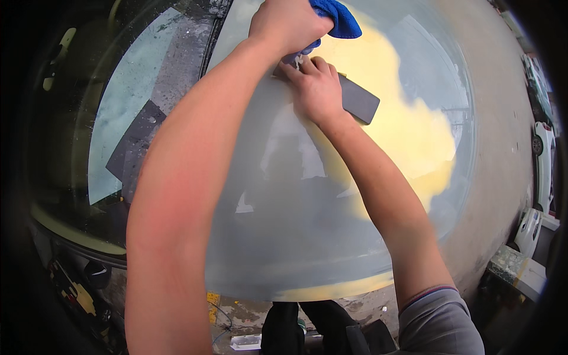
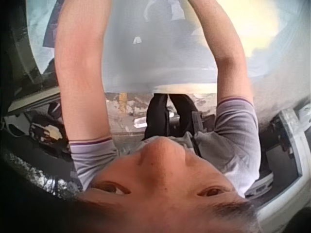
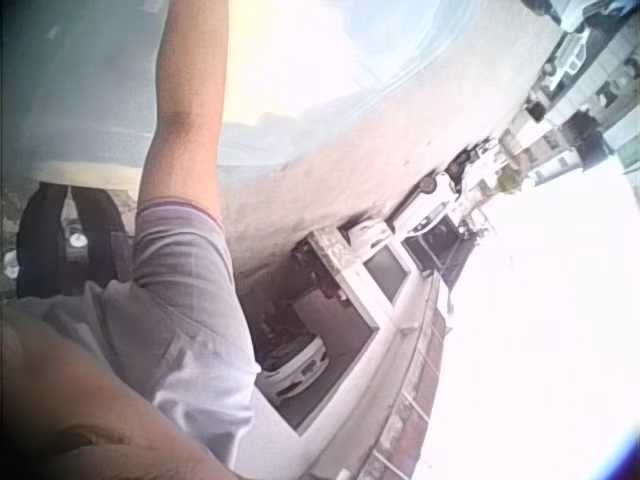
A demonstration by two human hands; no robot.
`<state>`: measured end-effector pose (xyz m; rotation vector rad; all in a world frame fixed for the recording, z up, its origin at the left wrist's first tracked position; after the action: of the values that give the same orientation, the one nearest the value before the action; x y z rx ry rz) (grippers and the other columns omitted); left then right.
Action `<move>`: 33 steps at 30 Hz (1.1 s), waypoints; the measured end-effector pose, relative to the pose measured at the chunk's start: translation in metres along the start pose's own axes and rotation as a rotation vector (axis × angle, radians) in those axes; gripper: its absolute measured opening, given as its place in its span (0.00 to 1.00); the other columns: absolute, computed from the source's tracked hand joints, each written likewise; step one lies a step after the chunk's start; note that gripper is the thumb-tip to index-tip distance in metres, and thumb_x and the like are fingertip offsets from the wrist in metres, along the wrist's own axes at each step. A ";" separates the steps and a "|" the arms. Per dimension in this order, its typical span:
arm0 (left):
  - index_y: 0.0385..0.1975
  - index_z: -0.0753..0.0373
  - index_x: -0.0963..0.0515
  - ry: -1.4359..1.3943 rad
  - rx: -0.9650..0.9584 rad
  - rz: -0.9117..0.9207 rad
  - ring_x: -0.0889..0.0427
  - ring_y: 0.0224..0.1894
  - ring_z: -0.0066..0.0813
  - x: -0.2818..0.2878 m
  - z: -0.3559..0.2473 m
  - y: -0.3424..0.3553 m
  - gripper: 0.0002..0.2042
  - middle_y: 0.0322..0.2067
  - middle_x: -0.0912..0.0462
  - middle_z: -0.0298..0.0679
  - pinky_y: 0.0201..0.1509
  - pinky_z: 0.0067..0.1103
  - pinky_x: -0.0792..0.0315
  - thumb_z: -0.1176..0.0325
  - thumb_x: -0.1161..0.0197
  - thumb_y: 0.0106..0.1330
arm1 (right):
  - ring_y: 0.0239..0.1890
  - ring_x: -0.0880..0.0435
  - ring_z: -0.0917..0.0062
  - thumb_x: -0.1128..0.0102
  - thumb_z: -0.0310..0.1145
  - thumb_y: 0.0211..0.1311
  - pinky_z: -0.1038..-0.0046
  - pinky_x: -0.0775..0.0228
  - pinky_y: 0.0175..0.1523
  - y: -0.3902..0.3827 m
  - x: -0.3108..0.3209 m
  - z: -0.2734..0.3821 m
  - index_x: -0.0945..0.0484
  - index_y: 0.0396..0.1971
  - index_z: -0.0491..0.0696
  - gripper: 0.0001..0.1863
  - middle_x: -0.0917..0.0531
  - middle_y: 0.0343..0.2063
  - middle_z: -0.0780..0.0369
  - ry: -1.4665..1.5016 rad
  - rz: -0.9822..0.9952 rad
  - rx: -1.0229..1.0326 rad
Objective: The person sands a yellow-painted area on a car hood using a sanding block and wipes the surface with a blue cloth. They repeatedly dip the sanding block in a bucket of water and continue sanding and wiping the hood.
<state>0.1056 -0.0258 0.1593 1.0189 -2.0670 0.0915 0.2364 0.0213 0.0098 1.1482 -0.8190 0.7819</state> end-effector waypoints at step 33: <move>0.66 0.45 0.24 0.279 0.015 -0.390 0.20 0.65 0.60 0.000 0.199 -0.154 0.36 0.69 0.23 0.42 0.66 0.48 0.18 0.68 0.15 0.55 | 0.64 0.17 0.57 0.29 0.28 0.66 0.56 0.25 0.69 0.027 -0.006 0.001 0.11 0.67 0.61 0.28 0.16 0.70 0.58 -0.026 0.110 0.061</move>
<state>0.0861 -0.2064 -0.0148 1.3201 -1.5924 0.0451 0.2099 0.0263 0.0172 1.1774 -0.8910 0.8891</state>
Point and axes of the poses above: each hand's wrist, its own y-axis towards the middle knuckle, its own x-axis out of the back of the hand, z = x × y, the point moved 3 cm from there along y, towards the middle knuckle
